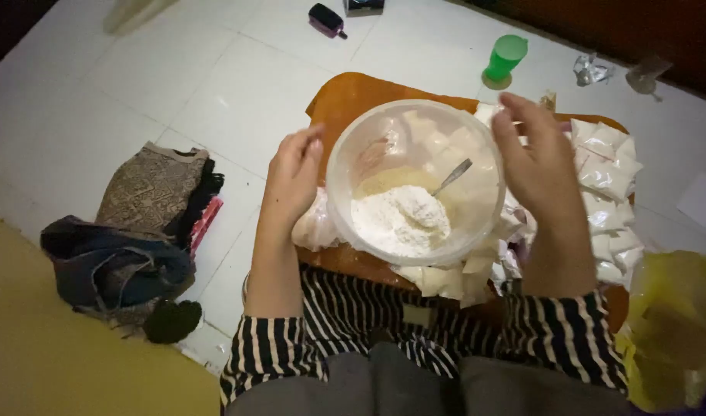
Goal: The person fills small plastic bags with white powder by scooping the powder from a bowl with a spoon and pouring it into each bag, then pressing the powder down and sealing the bag by hand. The process is repeated for multiple bags, which are then stacked into a pile.
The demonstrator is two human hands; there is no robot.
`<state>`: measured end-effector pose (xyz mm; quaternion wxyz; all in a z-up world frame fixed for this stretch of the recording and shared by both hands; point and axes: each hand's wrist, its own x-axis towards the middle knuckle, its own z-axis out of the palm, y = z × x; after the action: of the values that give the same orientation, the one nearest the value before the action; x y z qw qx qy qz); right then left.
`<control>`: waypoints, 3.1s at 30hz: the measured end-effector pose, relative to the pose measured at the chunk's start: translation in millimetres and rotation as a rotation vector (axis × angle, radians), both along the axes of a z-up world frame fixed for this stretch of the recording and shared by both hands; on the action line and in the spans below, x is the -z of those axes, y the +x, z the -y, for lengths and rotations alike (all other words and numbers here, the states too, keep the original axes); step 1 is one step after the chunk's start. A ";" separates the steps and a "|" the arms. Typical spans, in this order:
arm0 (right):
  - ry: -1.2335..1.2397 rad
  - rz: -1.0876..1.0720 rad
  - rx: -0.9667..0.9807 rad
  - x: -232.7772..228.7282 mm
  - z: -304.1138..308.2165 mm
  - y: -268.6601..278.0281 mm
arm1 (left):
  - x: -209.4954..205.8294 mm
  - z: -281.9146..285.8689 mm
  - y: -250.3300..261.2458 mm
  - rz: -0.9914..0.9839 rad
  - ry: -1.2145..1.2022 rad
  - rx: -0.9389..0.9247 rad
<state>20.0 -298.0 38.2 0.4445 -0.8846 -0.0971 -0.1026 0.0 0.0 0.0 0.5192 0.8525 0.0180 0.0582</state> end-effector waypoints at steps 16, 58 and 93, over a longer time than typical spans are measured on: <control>-0.085 0.144 0.058 -5.6 11.7 -24.9 | 123.7 -13.1 6.3 -0.220 0.737 0.013; 0.343 0.103 -0.195 10.3 -36.2 31.6 | -2.6 61.5 45.4 0.094 0.000 0.106; 0.305 -0.241 -0.385 21.0 -31.3 31.9 | 2.8 65.6 42.6 0.354 0.130 0.350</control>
<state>51.9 -266.6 17.2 0.5924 -0.7783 -0.1934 0.0763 42.6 -65.6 -2.8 0.4605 0.8508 -0.2246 0.1169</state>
